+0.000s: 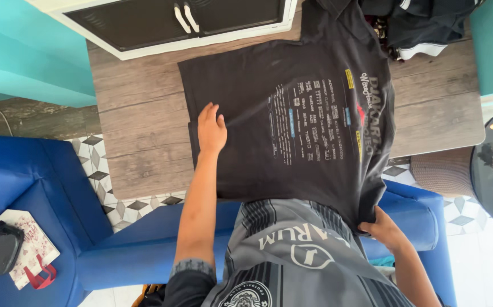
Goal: The person picks up a dark t-shirt from a stack, spreads it flat on a wooden surface, and performs several folds to form a compact rectangle before placing it inside a drawer.
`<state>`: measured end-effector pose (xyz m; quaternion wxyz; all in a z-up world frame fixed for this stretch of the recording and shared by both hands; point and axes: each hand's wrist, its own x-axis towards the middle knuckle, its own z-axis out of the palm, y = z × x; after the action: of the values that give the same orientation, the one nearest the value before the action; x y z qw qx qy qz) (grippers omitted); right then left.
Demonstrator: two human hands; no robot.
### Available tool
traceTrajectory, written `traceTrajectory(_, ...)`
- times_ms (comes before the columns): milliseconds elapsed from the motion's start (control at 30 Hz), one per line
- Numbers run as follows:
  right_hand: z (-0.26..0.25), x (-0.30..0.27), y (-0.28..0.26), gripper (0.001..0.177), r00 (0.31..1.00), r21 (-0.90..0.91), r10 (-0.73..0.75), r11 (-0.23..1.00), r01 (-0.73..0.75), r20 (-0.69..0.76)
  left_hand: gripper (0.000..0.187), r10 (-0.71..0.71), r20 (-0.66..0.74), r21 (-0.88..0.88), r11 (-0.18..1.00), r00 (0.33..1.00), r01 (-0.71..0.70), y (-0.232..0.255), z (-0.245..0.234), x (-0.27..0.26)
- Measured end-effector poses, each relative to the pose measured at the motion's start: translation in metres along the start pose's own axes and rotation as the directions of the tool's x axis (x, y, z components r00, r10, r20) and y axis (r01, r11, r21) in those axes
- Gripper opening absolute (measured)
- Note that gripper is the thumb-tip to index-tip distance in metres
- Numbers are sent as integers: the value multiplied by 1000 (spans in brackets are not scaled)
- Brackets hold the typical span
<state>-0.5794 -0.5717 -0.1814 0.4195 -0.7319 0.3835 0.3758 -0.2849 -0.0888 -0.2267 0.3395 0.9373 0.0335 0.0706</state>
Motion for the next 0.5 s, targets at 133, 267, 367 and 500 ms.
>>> traceTrajectory(133,0,13,18,73,1000,7,0,1000,0,0,43,-51,152,18,999,987,48,-9,16,54)
traceTrajectory(267,-1,23,30,70,995,172,-86,981,92,-42,53,-347,348,303,921,871,246,-5,14,84)
traceTrajectory(367,0,26,6,75,980,3,-51,999,53,-195,54,-407,313,360,887,858,290,0,9,98)
traceTrajectory(500,-4,38,-83,55,602,-430,-546,836,341,-583,43,-446,248,537,802,860,261,-4,22,115)
